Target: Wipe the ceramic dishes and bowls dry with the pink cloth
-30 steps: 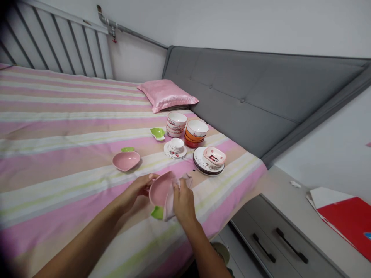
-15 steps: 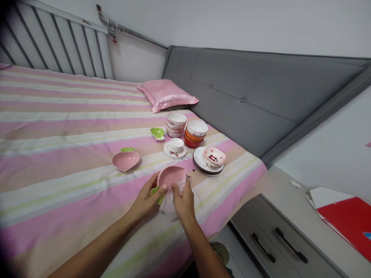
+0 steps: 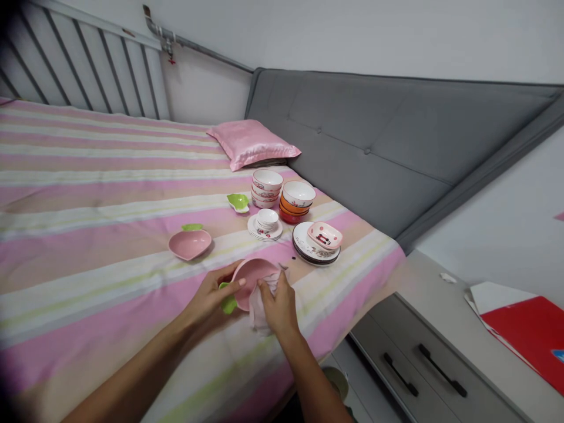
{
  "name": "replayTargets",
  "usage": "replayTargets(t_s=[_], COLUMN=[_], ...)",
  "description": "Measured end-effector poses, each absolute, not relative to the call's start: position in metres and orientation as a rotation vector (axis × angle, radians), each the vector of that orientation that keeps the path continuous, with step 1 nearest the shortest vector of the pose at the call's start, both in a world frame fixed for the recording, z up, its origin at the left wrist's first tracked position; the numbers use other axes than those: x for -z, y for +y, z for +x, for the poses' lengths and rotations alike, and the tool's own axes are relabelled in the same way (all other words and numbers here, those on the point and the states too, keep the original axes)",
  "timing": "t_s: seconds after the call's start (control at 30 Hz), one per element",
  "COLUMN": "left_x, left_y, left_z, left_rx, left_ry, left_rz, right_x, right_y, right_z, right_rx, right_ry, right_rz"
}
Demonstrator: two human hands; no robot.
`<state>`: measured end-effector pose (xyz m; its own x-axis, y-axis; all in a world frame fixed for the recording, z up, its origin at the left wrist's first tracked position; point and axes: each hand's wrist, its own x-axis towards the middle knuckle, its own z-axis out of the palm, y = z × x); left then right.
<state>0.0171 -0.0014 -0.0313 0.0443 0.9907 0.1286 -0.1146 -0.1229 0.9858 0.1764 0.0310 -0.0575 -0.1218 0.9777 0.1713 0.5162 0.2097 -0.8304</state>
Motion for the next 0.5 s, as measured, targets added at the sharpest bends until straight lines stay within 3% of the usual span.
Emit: replayTargets(t_s=[0.5], left_x=[0.018], left_y=[-0.001], left_z=[0.004], left_rx=[-1.169], left_ry=[1.03], left_rz=[1.296], right_x=[0.055], right_y=[0.033], right_z=[0.178], right_rx=[-0.802], right_ry=[-1.715], right_rz=[-1.343])
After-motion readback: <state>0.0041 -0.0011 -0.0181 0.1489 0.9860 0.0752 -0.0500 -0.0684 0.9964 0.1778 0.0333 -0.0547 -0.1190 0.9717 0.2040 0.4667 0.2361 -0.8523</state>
